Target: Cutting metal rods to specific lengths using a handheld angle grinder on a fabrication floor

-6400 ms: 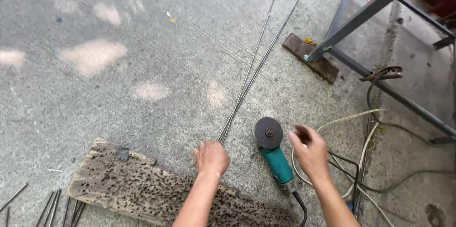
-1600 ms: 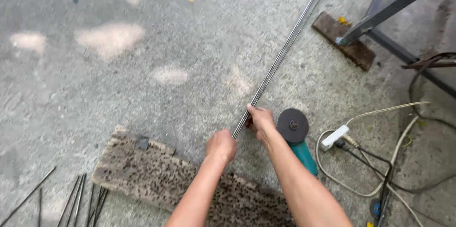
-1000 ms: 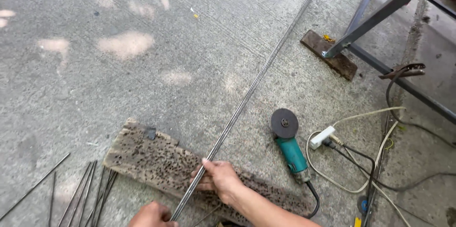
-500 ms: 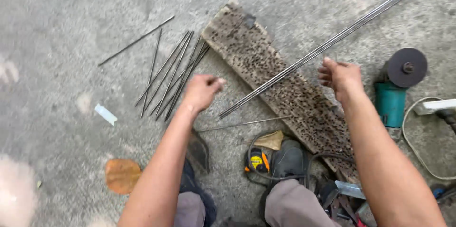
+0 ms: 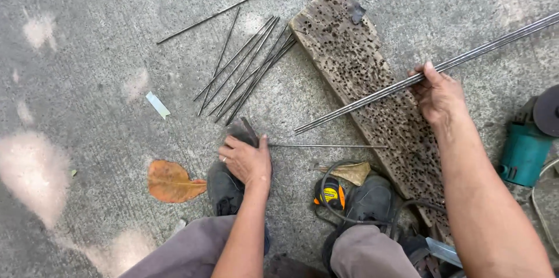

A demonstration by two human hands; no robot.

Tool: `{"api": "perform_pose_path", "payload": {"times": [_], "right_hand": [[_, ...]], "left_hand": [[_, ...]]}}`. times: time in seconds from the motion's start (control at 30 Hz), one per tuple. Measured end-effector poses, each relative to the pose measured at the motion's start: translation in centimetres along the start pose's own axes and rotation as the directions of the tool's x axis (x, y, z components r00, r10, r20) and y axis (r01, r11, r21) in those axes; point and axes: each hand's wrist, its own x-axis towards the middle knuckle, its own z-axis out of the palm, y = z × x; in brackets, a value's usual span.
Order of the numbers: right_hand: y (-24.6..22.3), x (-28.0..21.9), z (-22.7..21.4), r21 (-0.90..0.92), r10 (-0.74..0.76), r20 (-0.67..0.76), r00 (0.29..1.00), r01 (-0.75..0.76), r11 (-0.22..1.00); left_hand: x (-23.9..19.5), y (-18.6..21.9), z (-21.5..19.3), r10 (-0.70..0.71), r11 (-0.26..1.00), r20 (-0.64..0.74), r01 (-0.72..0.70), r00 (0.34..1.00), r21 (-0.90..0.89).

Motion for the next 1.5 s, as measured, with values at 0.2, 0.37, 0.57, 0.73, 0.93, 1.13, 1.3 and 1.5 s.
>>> {"api": "perform_pose_path", "payload": {"times": [0.2, 0.37, 0.57, 0.73, 0.93, 1.13, 1.3, 1.5], "right_hand": [[2.0, 3.3, -2.5, 0.062, -0.058, 0.152, 0.987, 0.049, 0.997], [2.6, 4.3, -3.7, 0.015, -0.011, 0.107, 0.994, 0.009, 1.000], [1.3, 2.4, -2.1, 0.011, 0.027, 0.023, 0.999, -0.027, 1.000], [1.5, 2.5, -2.3, 0.063, 0.019, 0.057, 0.998, -0.023, 0.998], [2.0, 3.1, -2.9, 0.095, 0.001, 0.099, 0.995, -0.010, 0.995], [1.7, 3.2, -3.2, -0.026, 0.026, 0.121, 0.992, -0.024, 0.999], [0.9, 3.0, -2.4, 0.014, 0.007, 0.089, 0.996, -0.009, 1.000], [-0.3, 0.3, -0.9, 0.021, 0.054, -0.012, 0.998, -0.053, 0.998]], "left_hand": [[0.7, 0.9, -4.1, -0.169, 0.957, 0.269, 0.223, 0.948, -0.185], [-0.2, -2.5, -3.4, 0.015, 0.649, 0.231, 0.166, 0.973, -0.742], [-1.0, 0.7, -4.0, 0.080, 0.065, 0.615, 0.611, 0.785, -0.789], [-0.5, 1.5, -4.2, 0.123, 0.050, 0.654, 0.654, 0.746, -0.755], [-0.2, 2.1, -2.6, 0.235, 0.081, 0.614, 0.615, 0.753, -0.785], [-0.7, 3.2, -2.2, 0.218, 0.034, 0.645, 0.655, 0.732, -0.755], [0.1, 3.9, -2.5, 0.273, 0.065, 0.626, 0.636, 0.730, -0.769], [0.1, 5.2, -4.3, 0.216, 0.190, 0.639, 0.610, 0.738, -0.769]]}}
